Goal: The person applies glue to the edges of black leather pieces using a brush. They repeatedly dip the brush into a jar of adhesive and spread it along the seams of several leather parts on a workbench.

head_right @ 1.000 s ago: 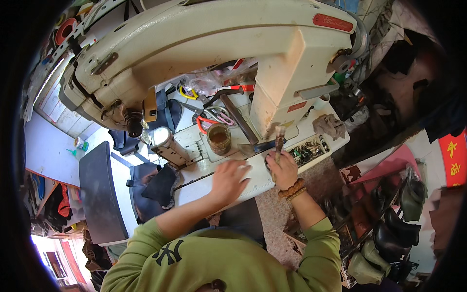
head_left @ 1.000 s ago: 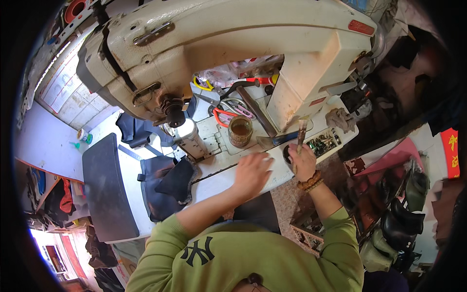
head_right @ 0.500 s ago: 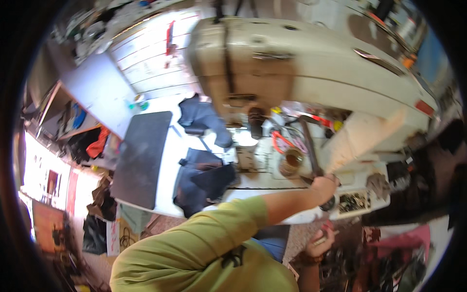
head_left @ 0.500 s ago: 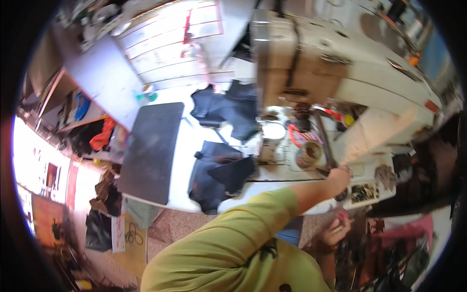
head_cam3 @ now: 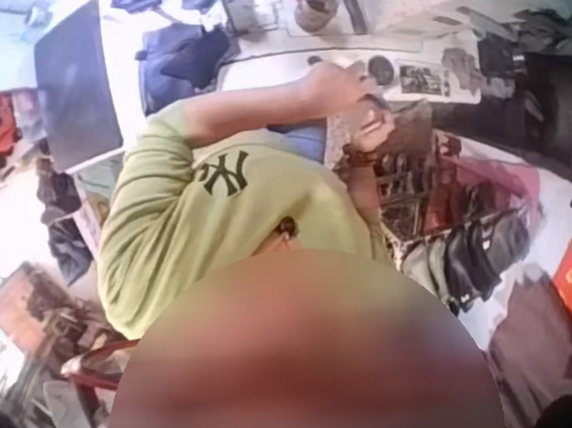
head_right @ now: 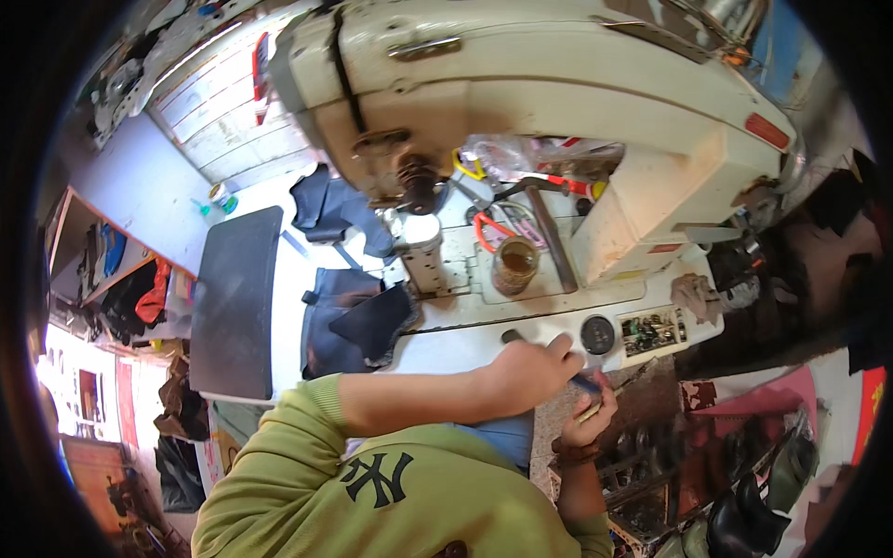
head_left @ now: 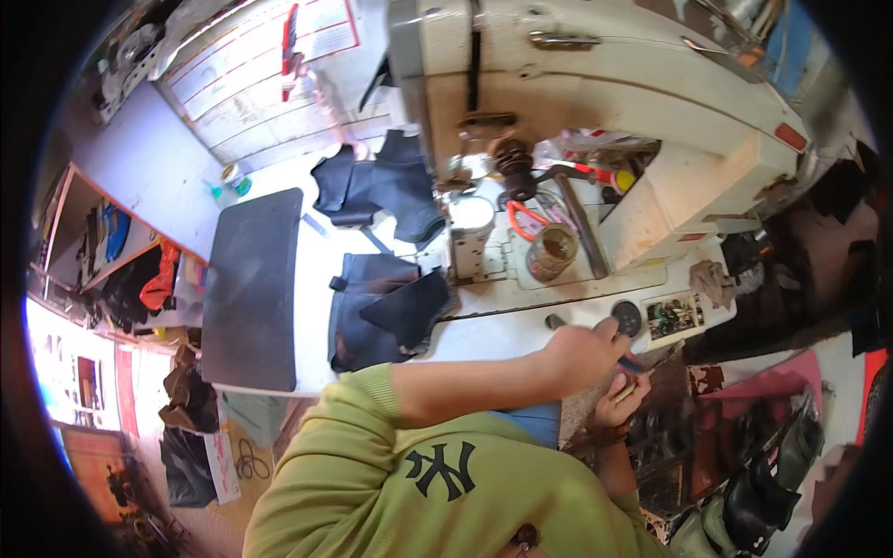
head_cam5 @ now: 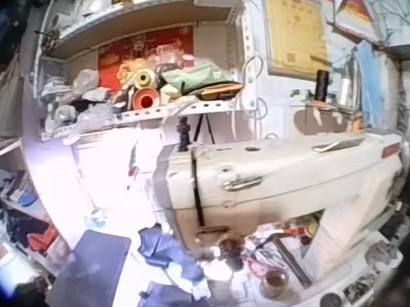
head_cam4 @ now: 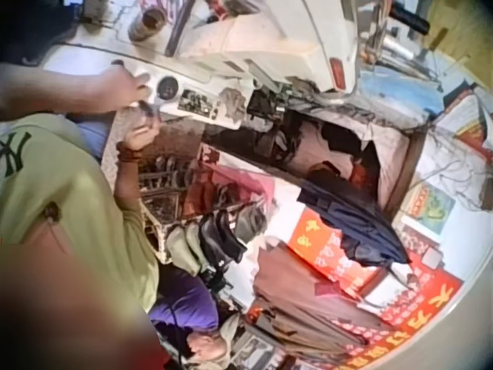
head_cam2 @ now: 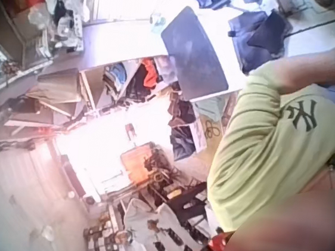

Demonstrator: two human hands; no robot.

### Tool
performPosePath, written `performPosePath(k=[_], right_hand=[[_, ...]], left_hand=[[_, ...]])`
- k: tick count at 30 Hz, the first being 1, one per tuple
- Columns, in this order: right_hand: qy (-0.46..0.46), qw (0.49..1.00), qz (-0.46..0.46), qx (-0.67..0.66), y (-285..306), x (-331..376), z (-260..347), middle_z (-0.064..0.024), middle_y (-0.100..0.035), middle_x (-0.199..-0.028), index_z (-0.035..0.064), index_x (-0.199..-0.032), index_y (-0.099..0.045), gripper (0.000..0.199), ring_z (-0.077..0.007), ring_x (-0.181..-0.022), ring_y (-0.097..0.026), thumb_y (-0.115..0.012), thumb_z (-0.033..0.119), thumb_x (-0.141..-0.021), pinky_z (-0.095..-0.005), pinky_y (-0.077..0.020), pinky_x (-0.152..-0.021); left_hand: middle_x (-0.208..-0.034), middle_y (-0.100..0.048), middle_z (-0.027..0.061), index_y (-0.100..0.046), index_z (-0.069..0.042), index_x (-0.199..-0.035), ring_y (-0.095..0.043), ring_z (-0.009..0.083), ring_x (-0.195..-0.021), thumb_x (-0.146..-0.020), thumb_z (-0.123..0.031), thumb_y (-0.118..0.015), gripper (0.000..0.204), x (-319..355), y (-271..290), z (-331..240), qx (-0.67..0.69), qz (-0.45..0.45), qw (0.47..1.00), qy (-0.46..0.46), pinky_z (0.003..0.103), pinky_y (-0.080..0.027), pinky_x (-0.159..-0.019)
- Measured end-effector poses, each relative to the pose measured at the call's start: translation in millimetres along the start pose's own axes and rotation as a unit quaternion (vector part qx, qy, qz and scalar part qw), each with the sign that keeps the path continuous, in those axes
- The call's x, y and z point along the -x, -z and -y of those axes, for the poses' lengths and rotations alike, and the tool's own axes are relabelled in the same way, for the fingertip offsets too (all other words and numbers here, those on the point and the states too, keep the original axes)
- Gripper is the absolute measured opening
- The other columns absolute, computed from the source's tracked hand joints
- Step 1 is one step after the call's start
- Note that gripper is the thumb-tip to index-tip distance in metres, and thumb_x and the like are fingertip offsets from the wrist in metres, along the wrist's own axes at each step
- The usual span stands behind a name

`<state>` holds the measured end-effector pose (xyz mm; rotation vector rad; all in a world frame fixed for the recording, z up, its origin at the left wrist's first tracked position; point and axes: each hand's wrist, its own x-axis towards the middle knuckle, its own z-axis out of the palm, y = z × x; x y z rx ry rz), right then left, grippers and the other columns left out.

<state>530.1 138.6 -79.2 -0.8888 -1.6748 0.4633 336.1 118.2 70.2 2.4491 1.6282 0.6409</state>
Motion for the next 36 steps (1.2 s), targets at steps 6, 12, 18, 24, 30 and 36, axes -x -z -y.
performPosePath(k=[6, 12, 18, 24, 30, 36], right_hand=[[0.067, 0.996, 0.05, -0.022, -25.1, -7.6, 34.0, -0.0215, -0.056, -0.105, -0.006, -0.116, -0.04, 0.033, -0.0343, -0.103, -0.055, -0.049, 0.017, -0.094, -0.0452, -0.0427, -0.092], [0.13, 0.985, 0.102, -0.051, -56.1, -19.2, 57.0, -0.0236, -0.058, -0.107, -0.0036, -0.115, -0.042, 0.033, -0.0379, -0.099, -0.058, -0.052, 0.017, -0.091, -0.0455, -0.0455, -0.087], [0.121, 0.976, 0.179, -0.036, -72.6, -21.2, 74.7, -0.0252, -0.056, -0.115, -0.0027, -0.113, -0.046, 0.033, -0.0387, -0.092, -0.058, -0.056, 0.011, -0.085, -0.0418, -0.0473, -0.082], [0.105, 0.972, 0.208, -0.017, -75.4, -22.3, 86.7, -0.0253, -0.055, -0.116, -0.0017, -0.114, -0.045, 0.034, -0.0372, -0.089, -0.058, -0.057, 0.009, -0.083, -0.0419, -0.0484, -0.079], [0.111, 0.969, 0.222, -0.011, -81.0, -25.5, 93.8, -0.0254, -0.057, -0.114, -0.0029, -0.109, -0.048, 0.031, -0.0384, -0.09, -0.059, -0.058, 0.009, -0.082, -0.0414, -0.0484, -0.081], [0.142, 0.96, 0.237, -0.037, -93.2, -31.7, 97.7, -0.024, -0.058, -0.113, -0.0031, -0.105, -0.05, 0.031, -0.0384, -0.09, -0.059, -0.063, 0.006, -0.078, -0.0416, -0.0492, -0.079]], left_hand=[[-0.1, -0.049, 0.0138, -0.049, -0.008, -0.101, -0.062, 0.0265, -0.066, -0.079, -0.012, -0.056, 0.024, 169.6, 90.3, 40.3, -0.058, 0.047, 0.985, 0.154, 0.036, -0.051, -0.049], [-0.095, -0.05, 0.0093, -0.049, -0.009, -0.091, -0.062, 0.0265, -0.071, -0.079, -0.009, -0.054, 0.013, 335.8, 171.3, 180.1, -0.353, 0.047, 0.886, 0.299, 0.036, -0.053, -0.052], [-0.092, -0.048, 0.0089, -0.044, -0.009, -0.094, -0.063, 0.0204, -0.066, -0.082, -0.008, -0.05, 0.013, 431.7, 202.1, 300.2, -0.478, 0.116, 0.798, 0.349, 0.035, -0.053, -0.052], [-0.096, -0.048, 0.0096, -0.045, -0.009, -0.098, -0.063, 0.0219, -0.072, -0.083, -0.009, -0.05, 0.017, 449.2, 189.5, 346.4, -0.499, 0.101, 0.783, 0.358, 0.035, -0.053, -0.055], [-0.101, -0.048, 0.0119, -0.045, -0.008, -0.099, -0.06, 0.0262, -0.087, -0.083, -0.008, -0.049, 0.017, 457.0, 189.8, 347.4, -0.456, 0.096, 0.8, 0.377, 0.036, -0.053, -0.065], [-0.107, -0.055, 0.0139, -0.055, -0.005, -0.098, -0.054, 0.0311, -0.095, -0.075, -0.004, -0.055, 0.022, 387.4, 192.6, 280.7, -0.465, -0.118, 0.827, 0.293, 0.042, -0.041, -0.088]])
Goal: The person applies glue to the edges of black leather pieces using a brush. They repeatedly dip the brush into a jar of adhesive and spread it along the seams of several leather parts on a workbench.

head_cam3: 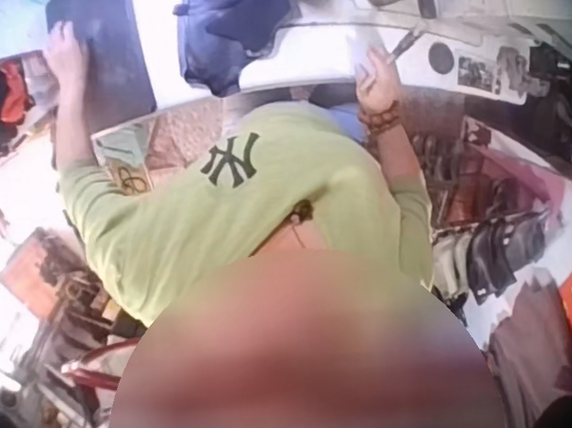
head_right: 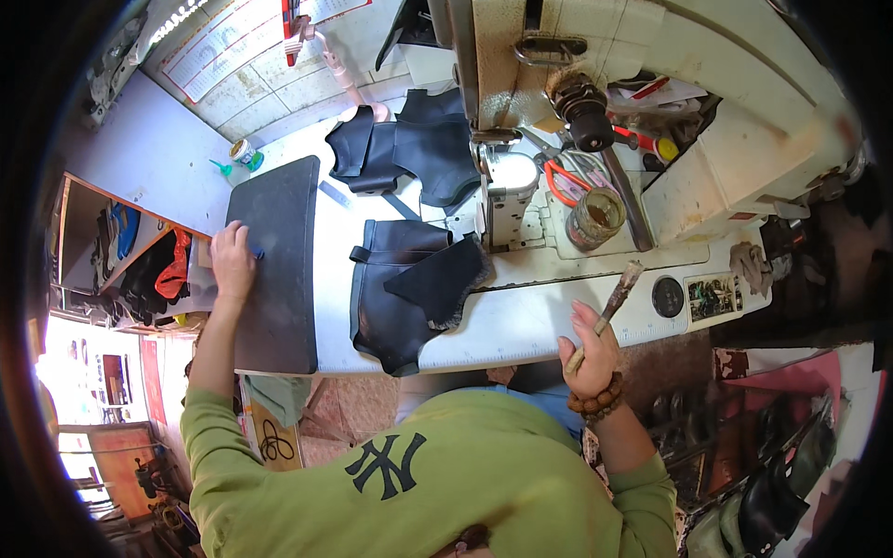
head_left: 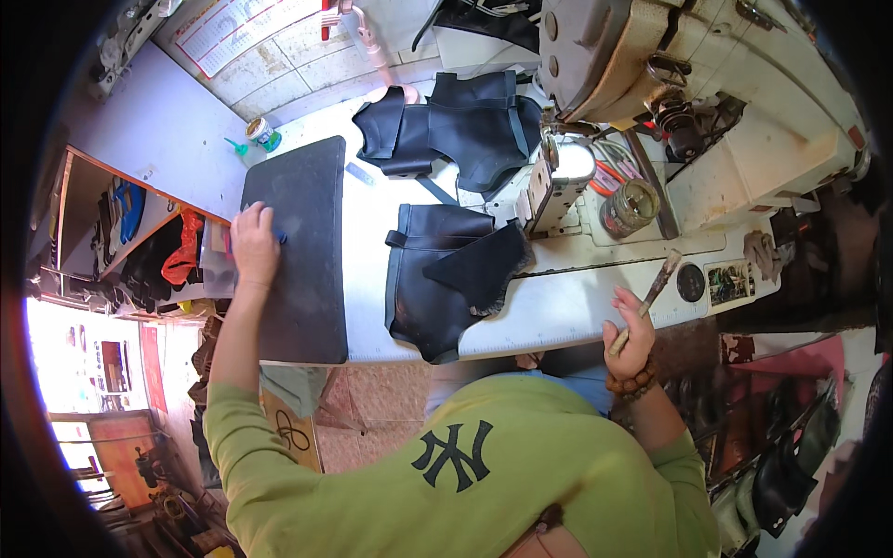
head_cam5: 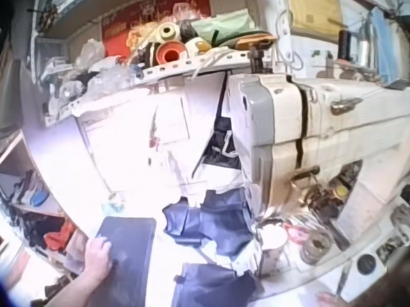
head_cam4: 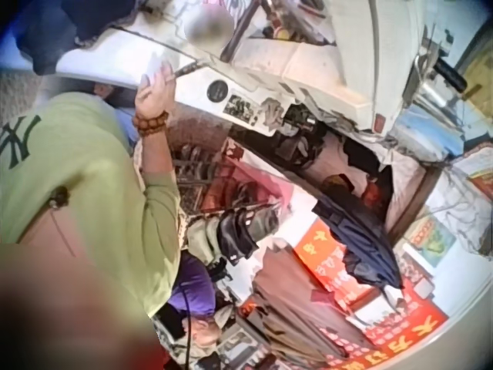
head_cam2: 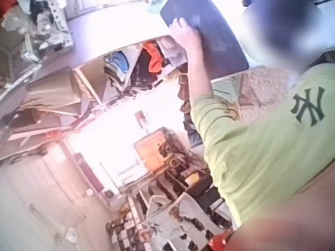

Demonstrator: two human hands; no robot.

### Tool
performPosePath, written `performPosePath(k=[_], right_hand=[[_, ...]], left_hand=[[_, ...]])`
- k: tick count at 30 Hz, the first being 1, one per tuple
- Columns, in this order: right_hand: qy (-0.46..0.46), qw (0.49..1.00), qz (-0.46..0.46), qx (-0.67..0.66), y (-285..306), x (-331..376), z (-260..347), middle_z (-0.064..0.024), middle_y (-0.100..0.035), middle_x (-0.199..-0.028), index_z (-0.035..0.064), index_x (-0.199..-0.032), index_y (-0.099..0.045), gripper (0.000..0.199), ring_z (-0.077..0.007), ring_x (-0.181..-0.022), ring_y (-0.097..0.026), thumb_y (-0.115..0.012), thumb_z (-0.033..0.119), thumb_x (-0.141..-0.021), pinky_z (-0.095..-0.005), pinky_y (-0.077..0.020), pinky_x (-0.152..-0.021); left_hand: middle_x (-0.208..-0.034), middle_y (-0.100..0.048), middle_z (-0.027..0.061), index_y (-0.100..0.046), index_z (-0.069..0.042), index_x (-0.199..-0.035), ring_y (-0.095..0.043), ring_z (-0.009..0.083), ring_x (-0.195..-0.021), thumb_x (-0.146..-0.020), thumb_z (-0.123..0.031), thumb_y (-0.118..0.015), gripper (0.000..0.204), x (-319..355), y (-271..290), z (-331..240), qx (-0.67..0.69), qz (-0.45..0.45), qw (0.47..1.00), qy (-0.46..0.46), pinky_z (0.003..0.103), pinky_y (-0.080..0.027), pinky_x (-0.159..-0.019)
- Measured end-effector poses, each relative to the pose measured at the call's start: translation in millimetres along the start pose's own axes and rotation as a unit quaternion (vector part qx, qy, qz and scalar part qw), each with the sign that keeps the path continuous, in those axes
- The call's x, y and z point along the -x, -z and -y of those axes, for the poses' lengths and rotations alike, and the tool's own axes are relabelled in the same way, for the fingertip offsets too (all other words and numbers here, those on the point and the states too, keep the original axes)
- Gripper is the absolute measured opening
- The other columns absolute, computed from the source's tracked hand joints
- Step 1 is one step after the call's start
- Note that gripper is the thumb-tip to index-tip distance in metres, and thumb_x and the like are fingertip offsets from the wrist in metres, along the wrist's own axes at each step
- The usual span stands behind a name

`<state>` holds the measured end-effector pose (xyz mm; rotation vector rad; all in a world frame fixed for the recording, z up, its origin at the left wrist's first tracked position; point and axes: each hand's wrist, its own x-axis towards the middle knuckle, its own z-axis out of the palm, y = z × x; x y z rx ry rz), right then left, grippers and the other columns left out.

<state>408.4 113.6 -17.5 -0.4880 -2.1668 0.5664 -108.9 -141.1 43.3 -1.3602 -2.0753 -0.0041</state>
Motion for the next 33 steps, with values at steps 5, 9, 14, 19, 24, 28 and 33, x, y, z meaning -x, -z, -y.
performPosePath(k=[5, 9, 14, 19, 24, 28, 33], right_hand=[[0.032, 0.999, 0.02, 0.016, -8.8, -11.4, 2.0, -0.0225, -0.058, -0.112, 0.0001, -0.101, -0.048, 0.031, -0.0358, -0.084, -0.06, -0.066, 0.003, -0.075, -0.0419, -0.0493, -0.074], [0.083, 0.996, 0.018, 0.015, -13.4, -16.5, 6.7, -0.0194, -0.058, -0.113, 0.0062, -0.109, -0.043, 0.043, -0.0321, -0.08, -0.061, -0.068, 0.003, -0.074, -0.0401, -0.05, -0.068], [0.109, 0.994, -0.009, 0.013, -14.7, -19.2, 10.8, -0.0163, -0.06, -0.112, 0.0113, -0.112, -0.044, 0.047, -0.0326, -0.081, -0.062, -0.071, 0.005, -0.073, -0.0394, -0.0499, -0.068], [0.129, 0.991, 0.02, 0.007, -11.7, -19.7, 14.7, -0.0207, -0.058, -0.114, 0.009, -0.111, -0.041, 0.052, -0.0347, -0.084, -0.061, -0.071, 0.0, -0.071, -0.0404, -0.0509, -0.07], [0.123, 0.992, 0.013, -0.002, -8.0, -16.5, 15.4, -0.0201, -0.058, -0.114, 0.0093, -0.11, -0.043, 0.05, -0.036, -0.085, -0.061, -0.071, 0.001, -0.069, -0.0413, -0.0501, -0.069], [0.103, 0.995, 0.011, -0.003, -5.0, -12.3, 13.6, -0.0201, -0.059, -0.112, 0.0089, -0.108, -0.044, 0.047, -0.036, -0.085, -0.061, -0.07, 0.001, -0.07, -0.0417, -0.0502, -0.069], [0.098, 0.995, -0.003, 0.023, 9.3, -13.2, 9.5, -0.0205, -0.058, -0.112, 0.0076, -0.109, -0.045, 0.044, -0.0355, -0.086, -0.061, -0.07, 0.004, -0.073, -0.0418, -0.0502, -0.07]], left_hand=[[-0.107, -0.057, 0.0124, -0.054, -0.006, -0.11, -0.051, 0.0313, -0.101, -0.072, -0.008, -0.067, 0.04, -13.9, 50.2, -160.1, 0.239, 0.089, 0.964, -0.081, 0.043, -0.038, -0.091], [-0.102, -0.058, 0.0088, -0.052, -0.007, -0.117, -0.053, 0.0281, -0.099, -0.067, -0.014, -0.074, 0.055, -25.3, 59.2, -234.6, 0.321, 0.135, 0.937, -0.035, 0.04, -0.038, -0.088], [-0.087, -0.054, 0.0058, -0.048, -0.009, -0.12, -0.053, 0.0258, -0.089, -0.064, -0.009, -0.075, 0.062, -37.4, 51.2, -257.2, 0.403, 0.28, 0.868, 0.077, 0.036, -0.042, -0.08], [-0.101, -0.054, 0.0098, -0.05, -0.008, -0.118, -0.053, 0.0279, -0.095, -0.07, -0.007, -0.067, 0.051, -33.5, 48.4, -264.8, 0.398, 0.164, 0.902, 0.021, 0.039, -0.044, -0.08], [-0.128, -0.048, 0.0129, -0.053, -0.012, -0.117, -0.05, 0.0267, -0.109, -0.075, -0.008, -0.055, 0.042, -42.1, 41.0, -238.0, 0.207, 0.001, 0.941, -0.269, 0.038, -0.041, -0.091], [-0.134, -0.044, 0.0101, -0.051, -0.017, -0.122, -0.047, 0.0226, -0.115, -0.077, -0.013, -0.053, 0.046, -62.5, 25.3, -233.8, 0.158, -0.066, 0.897, -0.407, 0.036, -0.038, -0.097], [-0.132, -0.048, 0.0057, -0.054, -0.022, -0.122, -0.047, 0.0204, -0.114, -0.079, -0.014, -0.053, 0.044, -89.1, 26.8, -249.9, 0.197, -0.091, 0.827, -0.518, 0.034, -0.039, -0.095]])
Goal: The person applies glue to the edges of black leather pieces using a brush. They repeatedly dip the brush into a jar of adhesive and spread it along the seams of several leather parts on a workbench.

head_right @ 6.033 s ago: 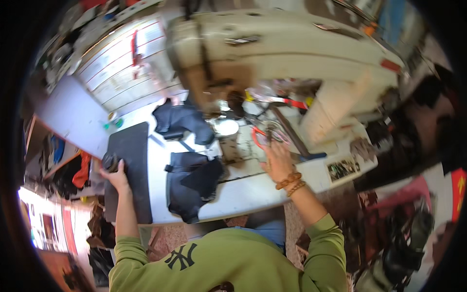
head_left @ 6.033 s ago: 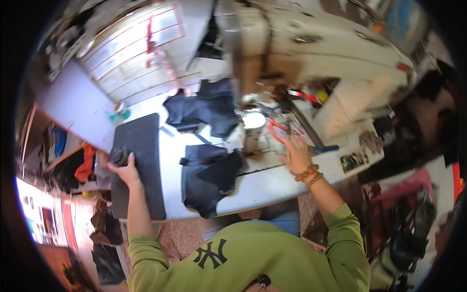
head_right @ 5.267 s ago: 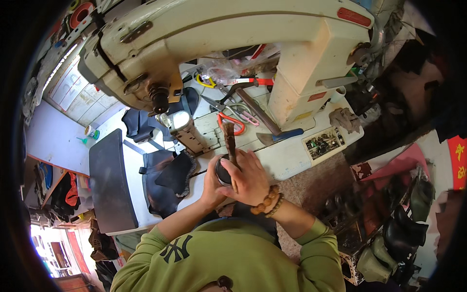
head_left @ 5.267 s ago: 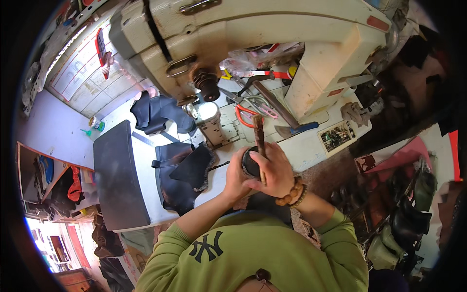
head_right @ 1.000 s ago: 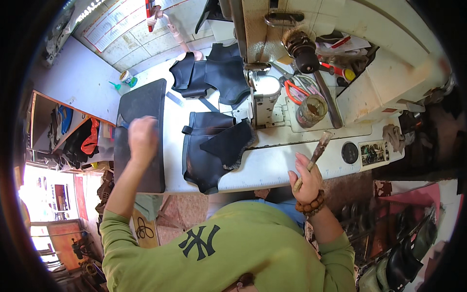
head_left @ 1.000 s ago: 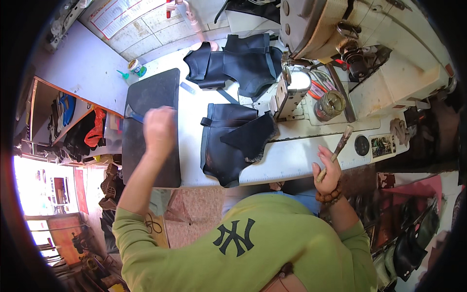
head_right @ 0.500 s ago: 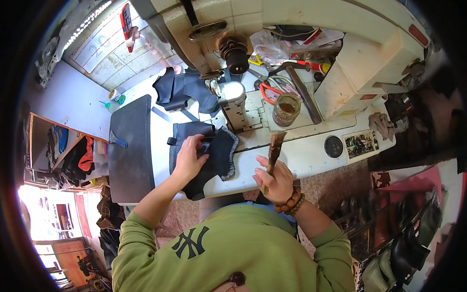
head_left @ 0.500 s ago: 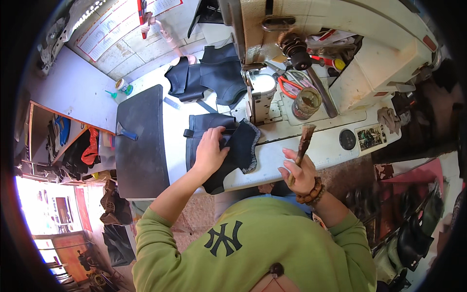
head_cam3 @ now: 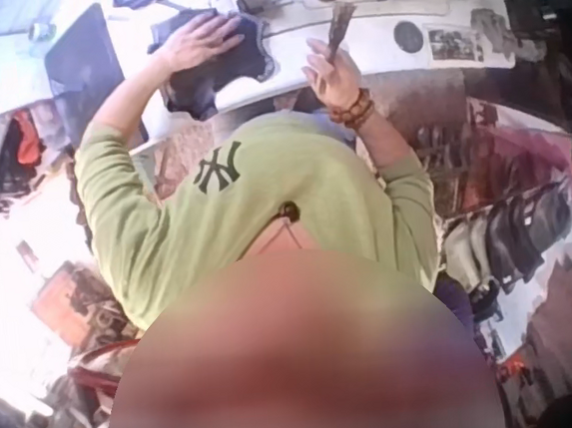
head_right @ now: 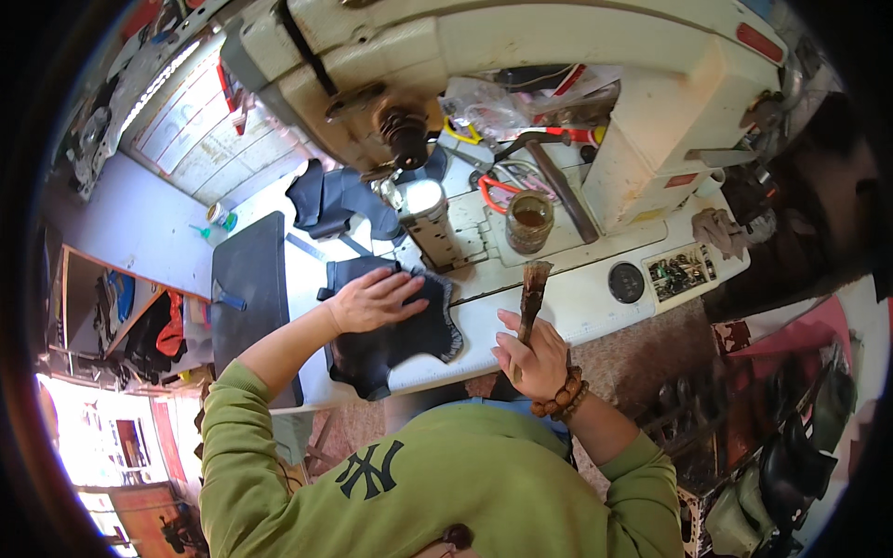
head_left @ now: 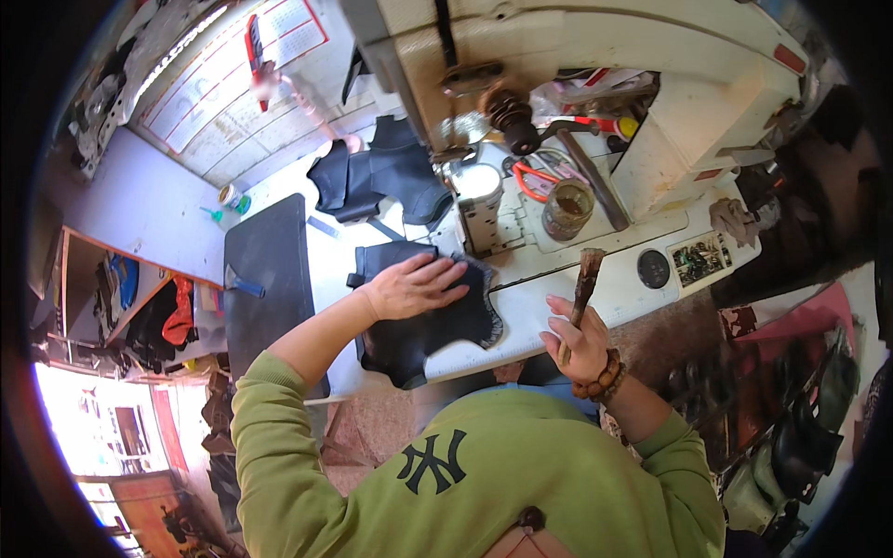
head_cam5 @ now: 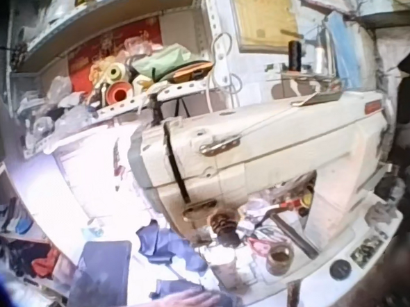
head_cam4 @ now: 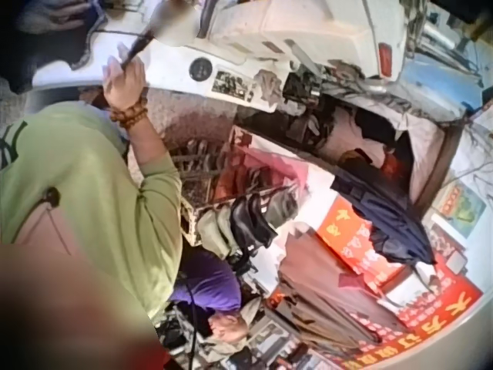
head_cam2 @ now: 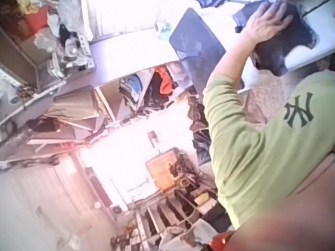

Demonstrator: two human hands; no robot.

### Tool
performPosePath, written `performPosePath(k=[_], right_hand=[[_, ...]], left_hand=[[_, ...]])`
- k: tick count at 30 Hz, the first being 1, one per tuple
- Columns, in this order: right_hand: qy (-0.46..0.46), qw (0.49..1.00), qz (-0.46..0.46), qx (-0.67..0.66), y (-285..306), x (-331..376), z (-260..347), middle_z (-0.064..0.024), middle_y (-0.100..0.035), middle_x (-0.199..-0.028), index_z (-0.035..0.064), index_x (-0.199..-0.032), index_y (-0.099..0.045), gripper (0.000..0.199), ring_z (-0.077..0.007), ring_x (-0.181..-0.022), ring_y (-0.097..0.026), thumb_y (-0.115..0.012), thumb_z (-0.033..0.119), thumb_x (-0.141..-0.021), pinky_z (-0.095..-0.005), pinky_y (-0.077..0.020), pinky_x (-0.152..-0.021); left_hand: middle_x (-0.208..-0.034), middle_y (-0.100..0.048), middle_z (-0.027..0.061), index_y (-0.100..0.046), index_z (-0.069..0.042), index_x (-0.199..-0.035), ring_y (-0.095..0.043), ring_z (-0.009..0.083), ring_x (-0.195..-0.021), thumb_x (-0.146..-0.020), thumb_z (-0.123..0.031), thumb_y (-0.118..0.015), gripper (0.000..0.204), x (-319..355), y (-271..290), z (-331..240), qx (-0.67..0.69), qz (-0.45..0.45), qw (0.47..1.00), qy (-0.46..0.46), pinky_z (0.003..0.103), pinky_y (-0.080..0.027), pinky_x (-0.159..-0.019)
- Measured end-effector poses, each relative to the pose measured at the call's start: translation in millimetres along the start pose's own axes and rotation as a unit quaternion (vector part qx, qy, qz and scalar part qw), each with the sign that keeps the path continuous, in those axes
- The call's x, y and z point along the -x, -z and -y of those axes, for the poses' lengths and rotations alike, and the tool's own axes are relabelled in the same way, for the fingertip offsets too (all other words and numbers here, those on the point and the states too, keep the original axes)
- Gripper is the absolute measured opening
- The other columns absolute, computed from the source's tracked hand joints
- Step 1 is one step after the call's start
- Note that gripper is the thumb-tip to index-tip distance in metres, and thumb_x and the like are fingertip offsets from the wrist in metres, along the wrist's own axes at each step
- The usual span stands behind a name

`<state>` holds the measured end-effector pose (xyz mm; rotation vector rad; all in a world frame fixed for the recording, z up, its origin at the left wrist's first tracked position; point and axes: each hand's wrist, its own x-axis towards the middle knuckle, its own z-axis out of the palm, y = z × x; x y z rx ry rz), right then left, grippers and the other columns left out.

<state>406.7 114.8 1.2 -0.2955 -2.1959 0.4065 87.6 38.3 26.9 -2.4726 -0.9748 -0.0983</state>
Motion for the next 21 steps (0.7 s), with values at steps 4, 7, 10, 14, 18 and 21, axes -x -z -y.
performPosePath(k=[4, 7, 10, 14, 18, 21], right_hand=[[-0.064, 0.997, -0.003, 0.03, 30.9, -11.4, -11.2, -0.0165, -0.058, -0.115, 0.0072, -0.106, -0.049, 0.037, -0.0343, -0.089, -0.059, -0.07, 0.015, -0.077, -0.0421, -0.0482, -0.074], [-0.091, 0.992, -0.089, -0.011, 55.1, -29.7, -22.3, -0.0199, -0.058, -0.114, 0.0009, -0.107, -0.049, 0.035, -0.035, -0.094, -0.059, -0.067, 0.018, -0.082, -0.0394, -0.0471, -0.081], [-0.097, 0.982, -0.135, -0.093, 68.9, -48.4, -20.9, -0.0229, -0.058, -0.112, -0.0008, -0.11, -0.048, 0.033, -0.0337, -0.099, -0.059, -0.064, 0.013, -0.084, -0.0388, -0.0459, -0.087], [-0.091, 0.982, -0.108, -0.124, 79.2, -64.0, -9.6, -0.0216, -0.058, -0.112, -0.0001, -0.112, -0.046, 0.033, -0.0297, -0.102, -0.058, -0.061, 0.016, -0.087, -0.0403, -0.0437, -0.09], [-0.075, 0.981, -0.1, -0.147, 81.4, -69.0, -8.8, -0.0175, -0.064, -0.103, -0.0017, -0.106, -0.055, 0.036, -0.0261, -0.091, -0.062, -0.069, 0.019, -0.081, -0.0352, -0.0483, -0.079], [-0.122, 0.966, -0.111, -0.198, 86.1, -69.1, -15.7, -0.0143, -0.067, -0.09, -0.0016, -0.11, -0.059, 0.039, -0.0193, -0.076, -0.063, -0.066, 0.025, -0.083, -0.0297, -0.0486, -0.072]], left_hand=[[-0.119, -0.058, 0.0039, -0.06, -0.015, -0.109, -0.054, 0.0184, -0.105, -0.071, -0.013, -0.059, 0.038, -30.5, 22.8, -14.6, 0.101, -0.062, 0.986, 0.117, 0.031, -0.042, -0.084], [-0.091, -0.062, 0.007, -0.061, -0.005, -0.094, -0.057, 0.02, -0.076, -0.076, -0.003, -0.059, 0.018, -65.1, 34.3, -45.0, 0.369, -0.171, 0.843, 0.351, 0.03, -0.043, -0.069], [-0.083, -0.063, 0.0012, -0.061, 0.002, -0.098, -0.053, 0.0075, -0.073, -0.09, -0.01, -0.059, 0.014, -97.9, 38.1, -76.2, 0.701, -0.213, 0.455, 0.506, 0.027, -0.044, -0.065], [-0.102, -0.063, 0.0056, -0.058, 0.0, -0.109, -0.059, 0.0143, -0.092, -0.079, 0.003, -0.059, 0.031, -125.8, 33.3, -88.9, 0.831, -0.304, 0.209, 0.417, 0.03, -0.047, -0.085], [-0.109, -0.061, 0.0114, -0.052, 0.001, -0.116, -0.06, 0.0229, -0.098, -0.069, 0.005, -0.053, 0.047, -130.7, 33.9, -90.6, 0.853, -0.295, 0.103, 0.418, 0.035, -0.047, -0.09], [-0.113, -0.06, 0.0115, -0.05, 0.001, -0.118, -0.058, 0.0243, -0.104, -0.066, 0.007, -0.053, 0.052, -127.2, 33.1, -91.1, 0.877, -0.261, 0.066, 0.398, 0.039, -0.047, -0.09]])
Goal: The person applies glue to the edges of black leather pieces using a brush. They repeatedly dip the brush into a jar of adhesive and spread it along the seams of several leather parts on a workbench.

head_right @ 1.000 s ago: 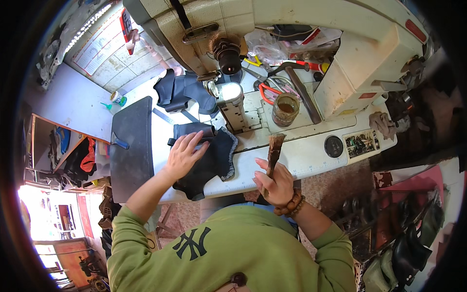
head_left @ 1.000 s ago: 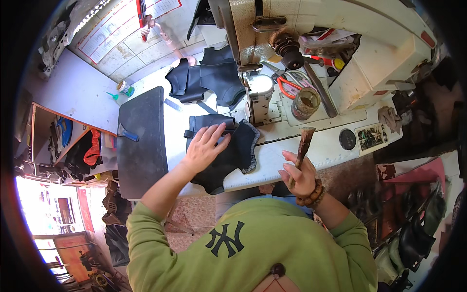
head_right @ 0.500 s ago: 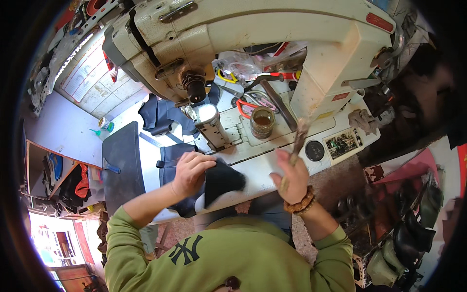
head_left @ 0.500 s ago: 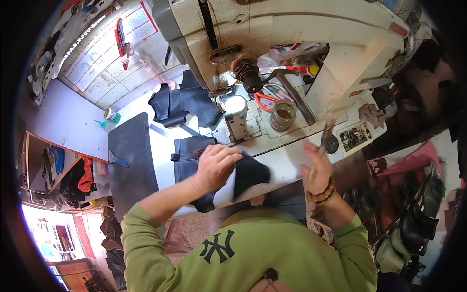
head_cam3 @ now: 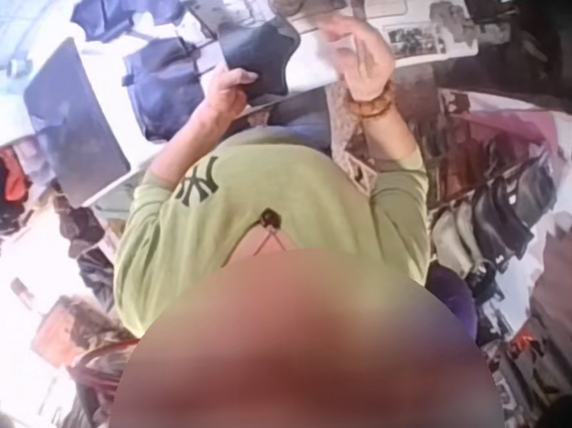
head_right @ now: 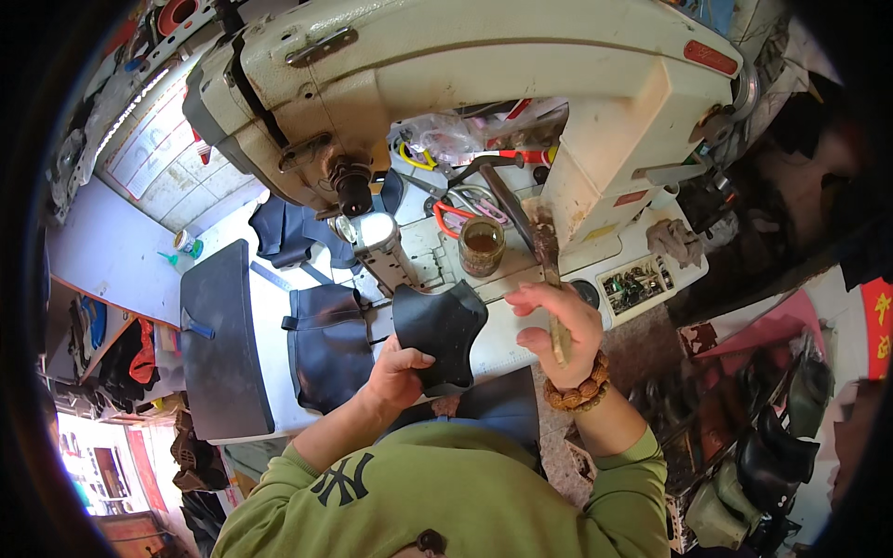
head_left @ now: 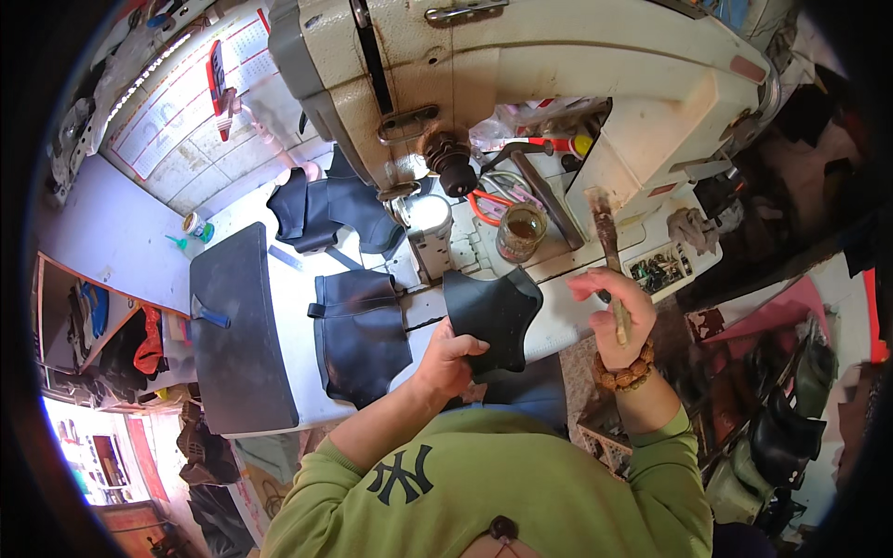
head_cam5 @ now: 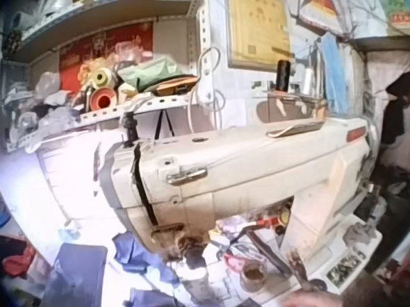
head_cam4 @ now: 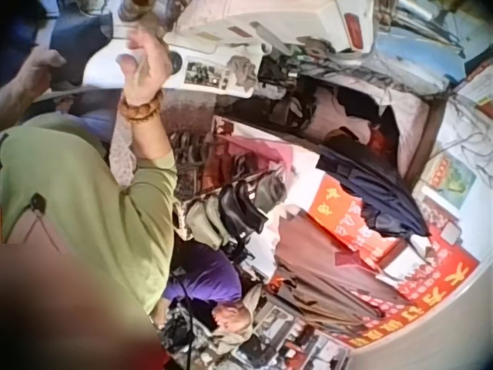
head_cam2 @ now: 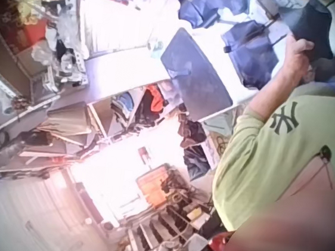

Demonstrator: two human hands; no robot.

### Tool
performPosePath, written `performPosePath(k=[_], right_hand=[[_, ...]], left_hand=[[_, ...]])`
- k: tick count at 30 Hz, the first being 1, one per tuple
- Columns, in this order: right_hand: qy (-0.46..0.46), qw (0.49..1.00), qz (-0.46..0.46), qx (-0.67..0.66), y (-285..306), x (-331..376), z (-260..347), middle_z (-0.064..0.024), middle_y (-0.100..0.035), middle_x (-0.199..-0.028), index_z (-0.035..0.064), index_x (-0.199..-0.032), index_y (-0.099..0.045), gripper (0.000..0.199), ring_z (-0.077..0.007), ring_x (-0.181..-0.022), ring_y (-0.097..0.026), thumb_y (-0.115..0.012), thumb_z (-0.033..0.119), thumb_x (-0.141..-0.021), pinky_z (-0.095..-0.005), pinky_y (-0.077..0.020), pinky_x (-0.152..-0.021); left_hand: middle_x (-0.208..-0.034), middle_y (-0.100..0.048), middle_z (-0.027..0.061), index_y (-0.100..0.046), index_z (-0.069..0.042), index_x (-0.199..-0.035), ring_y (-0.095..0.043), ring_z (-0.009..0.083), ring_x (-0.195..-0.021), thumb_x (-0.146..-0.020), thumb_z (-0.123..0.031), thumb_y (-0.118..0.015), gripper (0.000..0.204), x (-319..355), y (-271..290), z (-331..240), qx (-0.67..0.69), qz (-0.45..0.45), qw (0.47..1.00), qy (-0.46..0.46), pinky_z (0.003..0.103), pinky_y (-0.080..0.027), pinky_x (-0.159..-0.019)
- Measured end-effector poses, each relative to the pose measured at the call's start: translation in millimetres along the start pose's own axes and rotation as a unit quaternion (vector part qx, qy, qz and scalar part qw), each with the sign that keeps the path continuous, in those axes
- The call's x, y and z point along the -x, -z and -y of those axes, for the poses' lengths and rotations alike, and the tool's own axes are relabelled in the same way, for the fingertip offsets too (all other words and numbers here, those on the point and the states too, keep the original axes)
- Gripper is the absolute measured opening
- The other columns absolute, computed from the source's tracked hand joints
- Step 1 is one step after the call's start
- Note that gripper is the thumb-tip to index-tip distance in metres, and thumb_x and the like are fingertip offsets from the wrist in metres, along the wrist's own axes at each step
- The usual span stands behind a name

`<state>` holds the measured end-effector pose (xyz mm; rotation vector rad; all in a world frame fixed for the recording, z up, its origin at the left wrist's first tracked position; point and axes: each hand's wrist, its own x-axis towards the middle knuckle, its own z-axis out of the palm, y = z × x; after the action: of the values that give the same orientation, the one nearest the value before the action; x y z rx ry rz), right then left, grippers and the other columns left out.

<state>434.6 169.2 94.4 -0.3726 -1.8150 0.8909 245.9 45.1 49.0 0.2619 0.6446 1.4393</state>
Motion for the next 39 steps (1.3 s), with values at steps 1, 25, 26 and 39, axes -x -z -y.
performPosePath(k=[1, 25, 26, 39], right_hand=[[-0.02, 1.0, -0.004, -0.021, 2.8, -2.6, -2.1, -0.0139, -0.068, -0.088, -0.0018, -0.112, -0.058, 0.039, -0.0177, -0.073, -0.062, -0.064, 0.024, -0.083, -0.0286, -0.0484, -0.07], [0.029, 0.982, 0.09, 0.166, -2.0, -33.1, -37.6, -0.0087, -0.057, -0.091, 0.0055, -0.105, -0.062, 0.036, -0.0214, -0.074, -0.057, -0.071, 0.007, -0.071, -0.0294, -0.0472, -0.065], [0.052, 0.969, 0.093, 0.222, -4.8, -33.3, -45.5, -0.0079, -0.057, -0.088, 0.0067, -0.105, -0.063, 0.037, -0.022, -0.071, -0.057, -0.072, 0.008, -0.069, -0.0298, -0.047, -0.063], [0.126, 0.887, 0.157, 0.416, -23.3, -11.7, -95.2, -0.0026, -0.047, -0.073, 0.0162, -0.117, -0.057, 0.042, -0.0216, -0.063, -0.054, -0.063, 0.01, -0.076, -0.0344, -0.0441, -0.054]], left_hand=[[-0.112, -0.06, 0.012, -0.049, 0.0, -0.12, -0.058, 0.0248, -0.103, -0.068, 0.004, -0.055, 0.053, -0.8, 1.4, 0.3, 0.004, 0.004, 1.0, 0.002, 0.038, -0.046, -0.091], [-0.105, -0.063, 0.0097, -0.054, -0.002, -0.115, -0.062, 0.0185, -0.091, -0.088, 0.001, -0.049, 0.027, -31.3, -3.0, -2.7, -0.102, -0.178, 0.978, -0.035, 0.032, -0.05, -0.081], [-0.102, -0.063, 0.0088, -0.055, -0.001, -0.112, -0.062, 0.0181, -0.089, -0.087, 0.0, -0.051, 0.025, -30.6, -3.3, -1.9, -0.074, -0.172, 0.981, -0.054, 0.032, -0.051, -0.08], [-0.094, -0.064, 0.0077, -0.057, 0.003, -0.104, -0.063, 0.0169, -0.083, -0.081, -0.004, -0.062, 0.025, -9.1, 0.9, -13.3, -0.096, -0.234, 0.96, -0.122, 0.029, -0.051, -0.078]])
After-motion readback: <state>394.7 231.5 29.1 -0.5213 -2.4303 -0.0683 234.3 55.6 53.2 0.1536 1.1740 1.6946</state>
